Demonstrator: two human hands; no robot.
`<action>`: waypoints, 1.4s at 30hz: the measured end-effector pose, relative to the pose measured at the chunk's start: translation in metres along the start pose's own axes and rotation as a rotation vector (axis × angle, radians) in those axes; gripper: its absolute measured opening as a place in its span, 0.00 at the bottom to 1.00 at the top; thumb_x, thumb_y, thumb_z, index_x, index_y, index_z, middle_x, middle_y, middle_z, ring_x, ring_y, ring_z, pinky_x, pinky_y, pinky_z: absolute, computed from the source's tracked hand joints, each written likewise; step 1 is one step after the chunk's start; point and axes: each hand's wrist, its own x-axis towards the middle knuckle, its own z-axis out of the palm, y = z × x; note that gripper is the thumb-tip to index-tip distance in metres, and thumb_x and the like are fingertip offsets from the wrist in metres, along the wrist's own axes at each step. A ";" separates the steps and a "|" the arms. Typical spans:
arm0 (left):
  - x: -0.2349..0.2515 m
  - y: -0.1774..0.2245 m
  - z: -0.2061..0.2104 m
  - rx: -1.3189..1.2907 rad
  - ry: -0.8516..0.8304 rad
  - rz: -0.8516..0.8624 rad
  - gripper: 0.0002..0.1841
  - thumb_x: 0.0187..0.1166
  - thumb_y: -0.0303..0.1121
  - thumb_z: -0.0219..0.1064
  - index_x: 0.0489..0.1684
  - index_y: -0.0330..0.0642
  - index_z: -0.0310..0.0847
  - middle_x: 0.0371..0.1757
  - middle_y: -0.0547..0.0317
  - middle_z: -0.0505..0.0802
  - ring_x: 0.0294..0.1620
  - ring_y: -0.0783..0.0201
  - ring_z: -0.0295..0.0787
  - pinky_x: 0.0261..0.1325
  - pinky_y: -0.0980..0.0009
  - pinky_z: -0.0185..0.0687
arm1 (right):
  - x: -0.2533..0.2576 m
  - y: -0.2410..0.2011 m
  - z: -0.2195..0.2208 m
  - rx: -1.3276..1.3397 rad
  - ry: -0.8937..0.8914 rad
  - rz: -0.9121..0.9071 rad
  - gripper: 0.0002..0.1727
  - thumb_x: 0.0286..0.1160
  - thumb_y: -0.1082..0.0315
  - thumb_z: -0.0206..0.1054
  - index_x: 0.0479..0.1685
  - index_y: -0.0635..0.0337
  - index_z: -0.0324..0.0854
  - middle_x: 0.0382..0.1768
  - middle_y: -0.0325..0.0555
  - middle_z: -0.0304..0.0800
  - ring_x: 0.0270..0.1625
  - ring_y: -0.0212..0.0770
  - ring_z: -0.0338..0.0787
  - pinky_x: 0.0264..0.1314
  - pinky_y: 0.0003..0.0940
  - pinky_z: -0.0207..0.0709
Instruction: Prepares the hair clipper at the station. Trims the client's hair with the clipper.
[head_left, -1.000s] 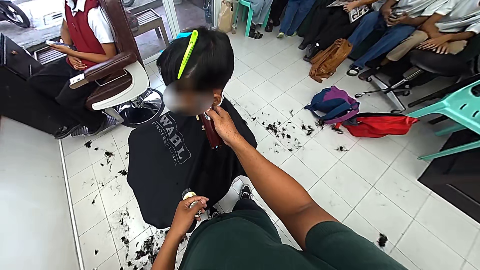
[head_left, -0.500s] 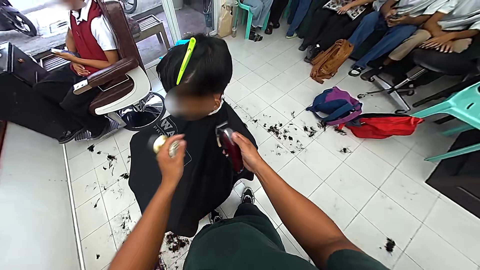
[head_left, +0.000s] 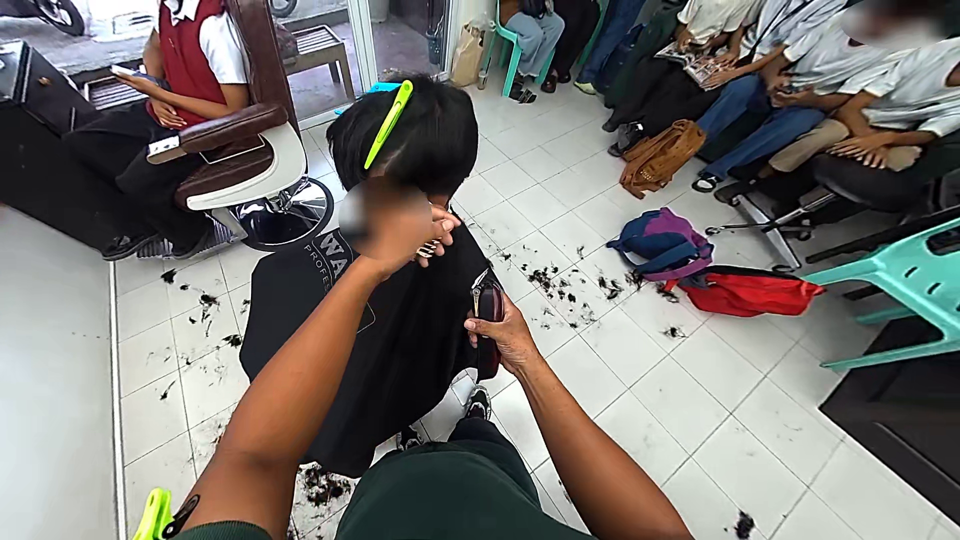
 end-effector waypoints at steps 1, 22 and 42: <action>-0.003 0.000 -0.004 -0.039 -0.022 -0.087 0.12 0.89 0.32 0.59 0.57 0.38 0.86 0.35 0.61 0.94 0.28 0.72 0.89 0.26 0.77 0.83 | 0.003 -0.002 0.002 0.005 -0.022 -0.019 0.35 0.55 0.76 0.75 0.66 0.68 0.63 0.27 0.42 0.84 0.21 0.35 0.85 0.26 0.28 0.85; -0.241 -0.117 0.057 -0.234 0.398 -0.567 0.08 0.85 0.25 0.63 0.49 0.35 0.90 0.36 0.59 0.96 0.33 0.69 0.94 0.33 0.74 0.90 | 0.081 -0.028 0.098 -0.332 -0.091 -0.076 0.24 0.91 0.51 0.56 0.63 0.66 0.77 0.44 0.56 0.89 0.40 0.46 0.92 0.46 0.46 0.88; -0.237 -0.116 0.061 -0.207 0.351 -0.544 0.08 0.84 0.25 0.64 0.48 0.36 0.91 0.37 0.59 0.96 0.33 0.70 0.94 0.33 0.75 0.89 | 0.066 -0.032 0.093 -0.316 -0.212 -0.072 0.28 0.93 0.42 0.46 0.73 0.54 0.72 0.45 0.52 0.86 0.36 0.43 0.89 0.39 0.39 0.86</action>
